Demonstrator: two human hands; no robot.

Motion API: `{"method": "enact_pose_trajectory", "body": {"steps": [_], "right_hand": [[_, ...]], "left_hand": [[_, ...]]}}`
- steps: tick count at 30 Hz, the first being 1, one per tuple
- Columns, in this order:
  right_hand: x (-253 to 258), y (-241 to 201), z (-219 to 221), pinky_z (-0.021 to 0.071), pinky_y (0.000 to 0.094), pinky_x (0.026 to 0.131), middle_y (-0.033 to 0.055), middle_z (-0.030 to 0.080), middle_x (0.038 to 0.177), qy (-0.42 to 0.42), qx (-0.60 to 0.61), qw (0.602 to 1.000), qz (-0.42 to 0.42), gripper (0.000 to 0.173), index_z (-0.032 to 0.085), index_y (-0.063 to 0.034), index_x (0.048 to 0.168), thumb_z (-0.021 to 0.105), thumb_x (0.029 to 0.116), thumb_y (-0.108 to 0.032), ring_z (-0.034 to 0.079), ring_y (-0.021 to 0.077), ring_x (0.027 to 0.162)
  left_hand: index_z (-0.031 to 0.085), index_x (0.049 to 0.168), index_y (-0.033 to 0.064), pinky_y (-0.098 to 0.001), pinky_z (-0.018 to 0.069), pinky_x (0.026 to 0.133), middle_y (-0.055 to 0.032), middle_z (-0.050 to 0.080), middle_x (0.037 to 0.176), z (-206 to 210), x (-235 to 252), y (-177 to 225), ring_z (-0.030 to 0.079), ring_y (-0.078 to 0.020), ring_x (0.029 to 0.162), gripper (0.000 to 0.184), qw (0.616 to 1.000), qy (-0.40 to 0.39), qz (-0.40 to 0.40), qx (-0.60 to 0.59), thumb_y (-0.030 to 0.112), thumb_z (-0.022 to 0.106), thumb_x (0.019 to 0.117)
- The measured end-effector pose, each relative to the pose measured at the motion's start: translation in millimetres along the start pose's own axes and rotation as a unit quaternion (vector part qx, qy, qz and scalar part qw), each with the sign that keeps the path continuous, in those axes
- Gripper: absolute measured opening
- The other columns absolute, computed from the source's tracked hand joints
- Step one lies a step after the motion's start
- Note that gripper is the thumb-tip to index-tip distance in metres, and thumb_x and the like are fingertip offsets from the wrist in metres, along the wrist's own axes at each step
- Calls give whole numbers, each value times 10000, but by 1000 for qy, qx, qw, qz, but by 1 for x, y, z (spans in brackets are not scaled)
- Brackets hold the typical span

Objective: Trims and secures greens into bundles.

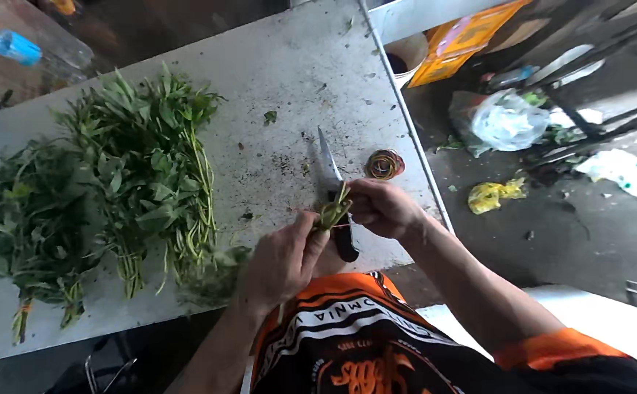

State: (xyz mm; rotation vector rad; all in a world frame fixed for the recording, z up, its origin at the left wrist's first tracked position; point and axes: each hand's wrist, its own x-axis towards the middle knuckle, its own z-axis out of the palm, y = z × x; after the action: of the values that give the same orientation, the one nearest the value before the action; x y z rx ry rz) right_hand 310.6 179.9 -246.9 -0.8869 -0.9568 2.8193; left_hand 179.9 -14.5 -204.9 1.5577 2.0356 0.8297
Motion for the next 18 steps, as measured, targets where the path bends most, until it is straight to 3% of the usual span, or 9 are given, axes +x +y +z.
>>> {"method": "enact_pose_trajectory", "body": {"steps": [3,5,7,8,10,12,13,15,18], "right_hand": [[-6,-20,18,274,127,364,-66,431,555,-14,-131,989,-70,267,691,-50,954,484,1066,-175,305,-26,395],[-22,-29,32,337,171,387,-33,489,547,-79,-307,929,-190,228,743,-28,957,548,1019,-126,387,9,417],[-46,-24,42,515,188,561,-35,667,740,-166,-495,812,-259,225,762,-71,1027,568,1015,-185,583,1,612],[-54,-16,42,566,211,673,-17,718,854,-199,-538,784,-237,266,758,-77,1111,543,1040,-216,646,14,725],[-54,-1,23,615,267,822,5,767,990,-183,-551,802,-141,324,736,-77,1193,494,1074,-257,725,47,880],[-50,6,9,624,346,864,26,766,1007,-54,-564,822,-58,341,715,-103,1255,511,1071,-307,740,97,899],[-53,10,13,631,379,838,42,770,1017,7,-593,801,-78,354,689,-127,1322,543,1059,-314,749,130,881],[-63,23,32,641,364,772,66,758,1149,67,-655,719,-222,497,586,-88,1451,650,990,-262,762,166,887],[-59,22,48,593,327,877,106,517,1541,14,-712,605,-356,580,466,-67,1528,648,989,-176,690,195,1146]], "left_hand": [[672,1135,96,-473,564,558,-97,671,779,0,-1,3,691,-288,663,388,986,-51,-27,159,399,437,1081],[676,1165,120,-506,569,575,-103,680,785,-8,3,5,700,-313,681,362,976,-84,-73,189,390,451,1079],[677,1164,111,-519,556,586,-114,672,772,-19,7,8,693,-325,687,366,974,-95,-101,178,379,440,1084],[667,1145,117,-497,555,582,-94,660,766,-23,6,6,685,-298,683,379,978,-85,-101,163,401,423,1087],[657,1121,112,-455,545,565,-68,642,752,-30,1,0,664,-252,660,395,987,-34,-92,127,426,420,1086],[668,1133,100,-433,547,540,-65,653,747,-30,-4,-3,660,-234,631,393,987,36,-96,126,421,447,1078],[673,1149,91,-440,557,546,-74,672,766,-28,-4,-5,674,-243,640,391,983,56,-107,141,408,455,1076],[680,1175,89,-485,563,566,-101,691,791,-27,-2,-4,694,-289,665,394,973,40,-155,169,403,465,1074],[656,1206,130,-539,548,626,-119,679,804,-38,8,4,691,-330,725,400,961,-84,-210,161,432,423,1087]]}}
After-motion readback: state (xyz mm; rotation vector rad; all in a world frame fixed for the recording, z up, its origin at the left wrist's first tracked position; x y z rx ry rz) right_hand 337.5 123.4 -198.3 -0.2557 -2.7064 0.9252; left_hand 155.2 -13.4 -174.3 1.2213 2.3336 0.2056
